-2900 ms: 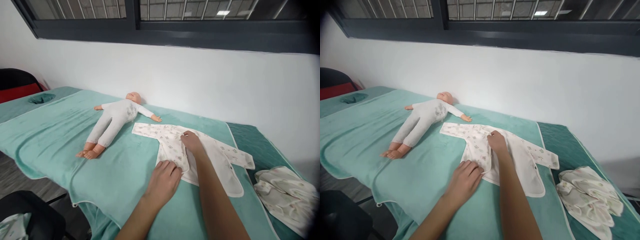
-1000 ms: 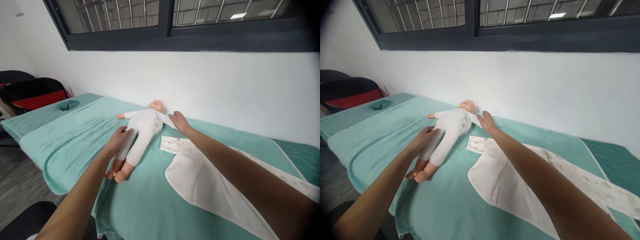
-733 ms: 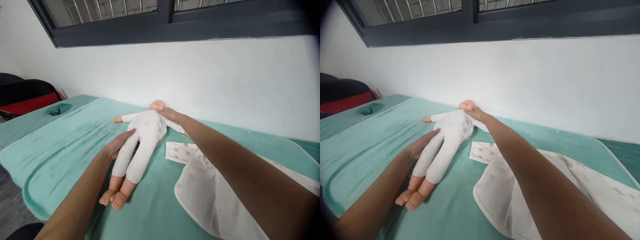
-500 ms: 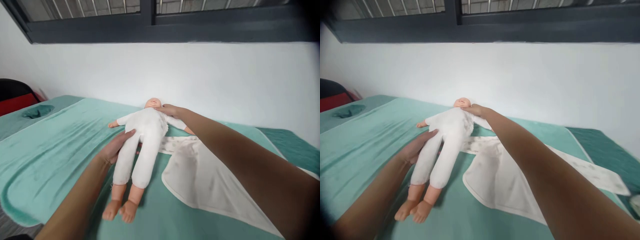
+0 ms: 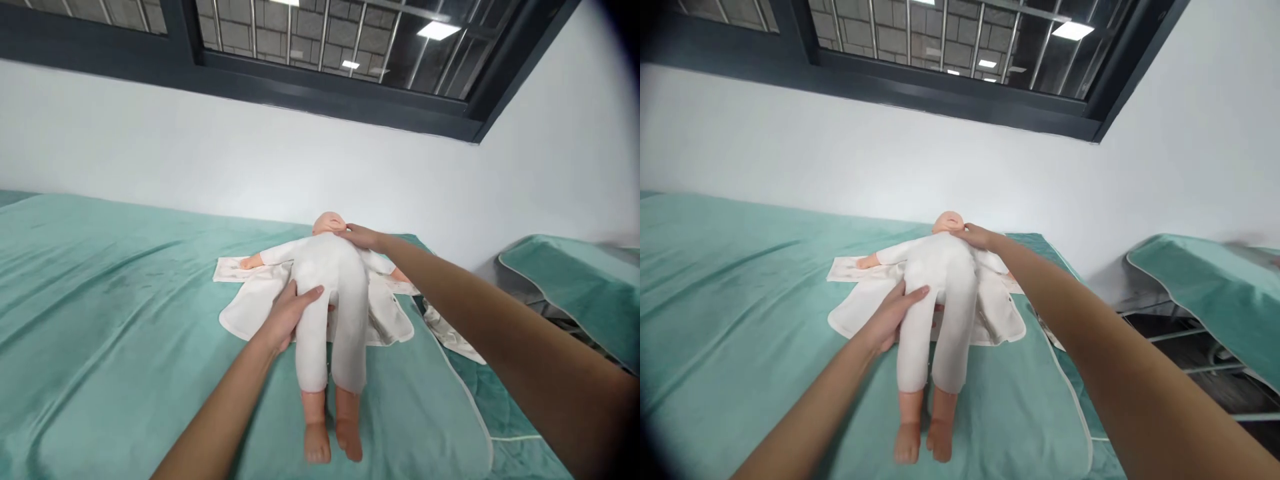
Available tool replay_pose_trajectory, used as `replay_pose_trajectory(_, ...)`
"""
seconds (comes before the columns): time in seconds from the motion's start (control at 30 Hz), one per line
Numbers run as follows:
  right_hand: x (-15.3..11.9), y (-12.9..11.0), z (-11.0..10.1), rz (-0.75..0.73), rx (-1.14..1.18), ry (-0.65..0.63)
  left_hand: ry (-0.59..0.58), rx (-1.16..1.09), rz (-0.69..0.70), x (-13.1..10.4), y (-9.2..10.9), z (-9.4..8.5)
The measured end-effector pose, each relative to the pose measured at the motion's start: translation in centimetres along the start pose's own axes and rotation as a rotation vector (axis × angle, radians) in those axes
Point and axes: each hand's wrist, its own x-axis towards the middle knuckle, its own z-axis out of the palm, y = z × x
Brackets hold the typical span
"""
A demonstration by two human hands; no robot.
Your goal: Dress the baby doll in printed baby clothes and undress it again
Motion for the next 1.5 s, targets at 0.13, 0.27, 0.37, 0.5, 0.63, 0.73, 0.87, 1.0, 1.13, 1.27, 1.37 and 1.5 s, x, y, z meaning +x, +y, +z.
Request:
replay_pose_trajectory(0.13, 0.0, 2.6, 0.8, 0.034, -0.033, -0.098, 0.04, 0.07, -0.024, -0.1, -0.9, 0.3)
replay_pose_trajectory(0.27, 0.4, 2.7, -0.8, 0.029, -0.158, -0.093, 0.141, 0.274, -0.017, 0.0, -0.1, -1.6)
replay_pose_trajectory(0.37, 0.4, 0.1, -1.5, -0.068, -0.372, 0.082, 0.283, 0.444, -0.014, 1.2, 0.7, -3.3)
replay_pose_trajectory(0.5, 0.4, -5.5, 2.3, -0.378, -0.465, 0.088, 0.581, 1.0, 0.183, 3.7, 0.8, -4.5)
replay_pose_trajectory(0.63, 1.5, -9.7, 8.9, -0.593, -0.59, -0.268, 0.696, 1.497, 0.3, 5.6, -0.2, -5.0)
replay_pose_trajectory(0.73, 2.6, -10.5, 12.1, -0.582, -0.594, -0.357, 0.699, 1.538, 0.225, 6.4, -0.6, -6.0)
replay_pose_trajectory(0.87, 2.8, -9.4, 12.2, -0.569, -0.534, -0.35, 0.679, 1.395, 0.255, 7.4, 0.0, -7.9)
replay_pose_trajectory(1.0, 1.2, -8.2, 9.7, -0.553, -0.443, -0.28, 0.749, 0.948, 0.377, 7.4, 0.7, -9.5)
replay_pose_trajectory(1.13, -0.6, -7.6, 8.0, -0.584, -0.302, -0.306, 0.744, 0.645, 0.428, 6.6, 0.9, -10.1)
replay_pose_trajectory(1.27, -1.0, -7.3, 7.9, -0.586, -0.373, -0.313, 0.701, 0.316, 0.444, 6.2, 0.8, -10.0)
replay_pose_trajectory(1.37, -0.7, -7.0, 8.4, -0.568, -0.508, -0.3, 0.713, 0.257, 0.461, 6.1, 0.8, -10.0)
replay_pose_trajectory(1.5, -0.4, -7.0, 9.2, -0.524, -0.596, -0.291, 0.738, 0.237, 0.475, 5.8, 0.9, -9.8)
